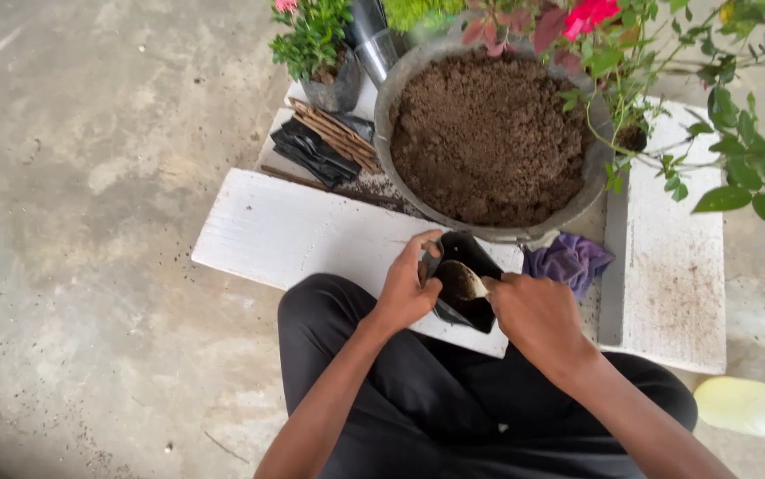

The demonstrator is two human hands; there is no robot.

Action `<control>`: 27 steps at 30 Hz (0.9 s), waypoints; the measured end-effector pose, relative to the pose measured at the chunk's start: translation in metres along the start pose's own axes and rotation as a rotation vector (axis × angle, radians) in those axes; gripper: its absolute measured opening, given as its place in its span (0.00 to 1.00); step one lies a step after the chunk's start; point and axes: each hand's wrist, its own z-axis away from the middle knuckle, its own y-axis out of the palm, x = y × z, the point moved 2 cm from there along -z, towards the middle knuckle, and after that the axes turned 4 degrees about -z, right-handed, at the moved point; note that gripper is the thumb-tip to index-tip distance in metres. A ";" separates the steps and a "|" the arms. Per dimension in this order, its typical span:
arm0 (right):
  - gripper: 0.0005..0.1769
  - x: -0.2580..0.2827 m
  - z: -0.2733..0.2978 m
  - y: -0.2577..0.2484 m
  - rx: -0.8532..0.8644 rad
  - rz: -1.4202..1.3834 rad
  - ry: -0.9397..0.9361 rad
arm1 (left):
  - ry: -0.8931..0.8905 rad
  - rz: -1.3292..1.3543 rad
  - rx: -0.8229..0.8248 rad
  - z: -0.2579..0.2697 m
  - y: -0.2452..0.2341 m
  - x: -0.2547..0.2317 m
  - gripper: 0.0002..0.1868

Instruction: Filling a small black polybag with soil from a large basin using a wooden spoon

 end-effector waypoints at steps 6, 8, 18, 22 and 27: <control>0.13 -0.009 0.004 0.014 0.061 -0.045 0.071 | -0.016 -0.020 0.023 -0.002 0.002 0.000 0.40; 0.13 -0.012 0.005 0.014 0.080 -0.045 0.074 | -0.007 -0.021 0.032 -0.001 0.003 0.000 0.40; 0.16 -0.003 0.011 -0.024 0.024 -0.110 0.122 | -0.050 -0.079 0.031 -0.002 0.003 0.002 0.40; 0.13 0.001 0.008 -0.006 0.073 -0.024 0.060 | -0.053 -0.089 0.029 -0.003 0.004 0.000 0.40; 0.11 0.012 0.001 -0.023 0.121 0.058 -0.002 | -0.055 -0.083 -0.011 -0.002 0.003 0.003 0.38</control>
